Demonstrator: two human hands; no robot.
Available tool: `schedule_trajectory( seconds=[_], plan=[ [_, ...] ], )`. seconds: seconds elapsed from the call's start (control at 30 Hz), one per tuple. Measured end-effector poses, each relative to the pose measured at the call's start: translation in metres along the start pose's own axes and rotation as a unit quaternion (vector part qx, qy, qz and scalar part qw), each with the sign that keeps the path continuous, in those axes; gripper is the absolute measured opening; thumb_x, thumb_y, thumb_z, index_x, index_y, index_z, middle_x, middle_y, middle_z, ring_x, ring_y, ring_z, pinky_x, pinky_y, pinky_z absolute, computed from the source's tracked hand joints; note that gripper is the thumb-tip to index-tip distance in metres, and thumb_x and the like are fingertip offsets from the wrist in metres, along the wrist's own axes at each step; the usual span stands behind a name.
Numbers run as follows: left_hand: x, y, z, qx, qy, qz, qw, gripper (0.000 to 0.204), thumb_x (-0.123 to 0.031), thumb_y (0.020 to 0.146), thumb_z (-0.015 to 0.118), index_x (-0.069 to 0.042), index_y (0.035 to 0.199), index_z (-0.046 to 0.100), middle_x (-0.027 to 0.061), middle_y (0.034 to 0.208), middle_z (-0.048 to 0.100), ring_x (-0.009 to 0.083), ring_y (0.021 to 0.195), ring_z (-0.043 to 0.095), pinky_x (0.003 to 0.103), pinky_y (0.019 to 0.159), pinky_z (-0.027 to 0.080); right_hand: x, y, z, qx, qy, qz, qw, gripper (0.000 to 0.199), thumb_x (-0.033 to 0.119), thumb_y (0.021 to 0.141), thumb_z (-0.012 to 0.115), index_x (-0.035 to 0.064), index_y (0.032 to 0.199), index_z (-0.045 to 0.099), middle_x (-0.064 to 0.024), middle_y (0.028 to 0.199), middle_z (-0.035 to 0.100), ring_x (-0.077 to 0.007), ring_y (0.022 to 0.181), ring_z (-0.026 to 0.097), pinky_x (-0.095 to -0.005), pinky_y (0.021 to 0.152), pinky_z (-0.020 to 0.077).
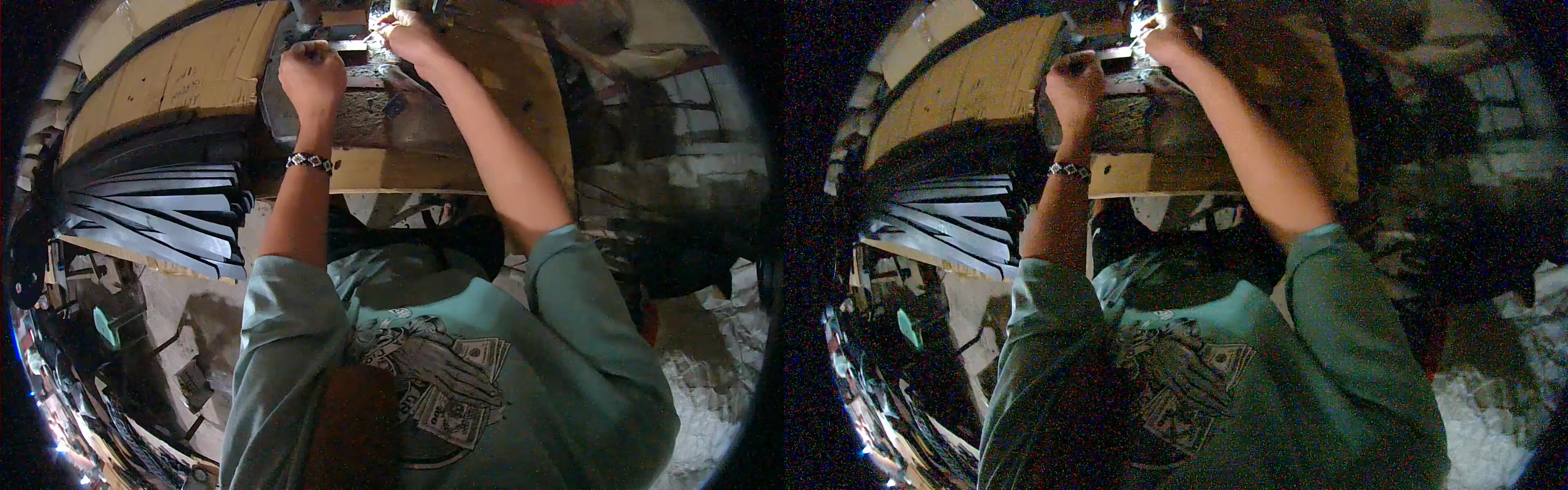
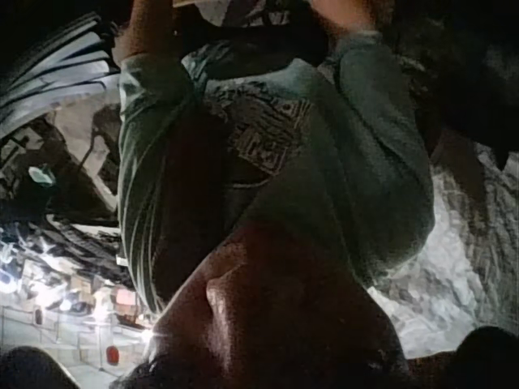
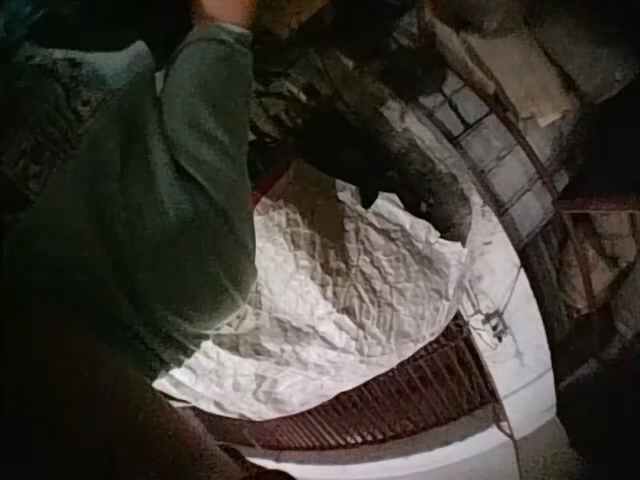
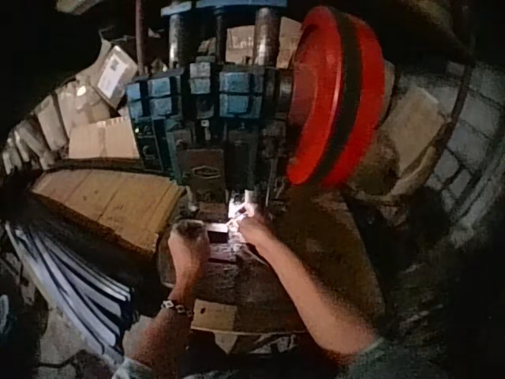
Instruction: Assembling metal hardware onto leather straps using a press machine and applying adhesive.
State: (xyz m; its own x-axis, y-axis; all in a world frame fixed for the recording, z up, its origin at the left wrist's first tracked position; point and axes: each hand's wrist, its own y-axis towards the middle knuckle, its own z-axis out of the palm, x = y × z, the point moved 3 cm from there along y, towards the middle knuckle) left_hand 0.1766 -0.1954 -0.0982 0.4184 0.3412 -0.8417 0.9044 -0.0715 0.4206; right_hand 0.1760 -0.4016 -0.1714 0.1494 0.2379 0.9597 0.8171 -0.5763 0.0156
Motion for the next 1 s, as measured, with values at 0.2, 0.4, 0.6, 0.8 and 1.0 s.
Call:
schedule_trajectory(
  seconds=[0.2,0.4,0.6,0.8,1.0],
  plan=[
    [0.002,0.0,-0.007,-0.031,0.026,0.022,0.999,0.017,-0.013,0.075,0.065,0.002,0.078,0.07,0.0231,0.08,0.067,0.0399,0.078,0.066,0.043,0.073,0.051,0.053,-0.042,0.001,0.029,-0.025,-0.044,0.998,0.016,0.01,0.086,0.06,0.0052,0.102,0.06,-0.0052,0.085,0.063,-0.0125,0.069,0.058,-0.0286,0.06,0.0435],
    [-0.003,0.0,-0.003,-0.022,0.021,0.014,0.999,0.019,-0.015,0.077,0.064,0.004,0.078,0.069,0.0235,0.079,0.067,0.0404,0.077,0.066,0.044,0.073,0.051,0.065,-0.047,-0.015,0.039,0.101,-0.002,0.994,0.016,0.006,0.09,0.055,0.0054,0.106,0.053,-0.0137,0.101,0.066,-0.0195,0.072,0.07,-0.0286,0.044,0.038],
    [-0.002,-0.006,-0.009,-0.038,0.002,0.02,0.999,0.019,-0.014,0.077,0.065,0.004,0.079,0.07,0.0227,0.08,0.067,0.0388,0.078,0.066,0.043,0.073,0.051,0.083,-0.07,-0.019,0.063,0.15,0.027,0.986,0.019,0.017,0.098,0.046,0.0032,0.111,0.046,-0.0149,0.104,0.07,-0.02,0.072,0.071,-0.0236,0.042,0.0389],
    [0.003,-0.001,-0.007,0.001,0.009,-0.011,1.0,0.019,-0.015,0.078,0.065,0.003,0.081,0.071,0.0225,0.084,0.069,0.0368,0.08,0.067,0.042,0.075,0.051,0.091,-0.09,-0.019,0.001,0.155,-0.018,0.988,0.014,0.003,0.086,0.057,0.0004,0.099,0.056,-0.015,0.087,0.07,-0.0149,0.055,0.064,-0.0254,0.046,0.0453],
    [-0.002,-0.006,-0.01,-0.023,-0.031,-0.017,0.999,0.019,-0.014,0.079,0.065,0.003,0.086,0.07,0.0201,0.084,0.069,0.0326,0.081,0.069,0.038,0.077,0.051,0.095,-0.121,-0.038,0.004,0.047,-0.127,0.991,0.015,0.006,0.086,0.058,-0.0006,0.099,0.063,-0.0106,0.08,0.068,-0.0096,0.048,0.054,-0.0257,0.046,0.0443]
  ],
)
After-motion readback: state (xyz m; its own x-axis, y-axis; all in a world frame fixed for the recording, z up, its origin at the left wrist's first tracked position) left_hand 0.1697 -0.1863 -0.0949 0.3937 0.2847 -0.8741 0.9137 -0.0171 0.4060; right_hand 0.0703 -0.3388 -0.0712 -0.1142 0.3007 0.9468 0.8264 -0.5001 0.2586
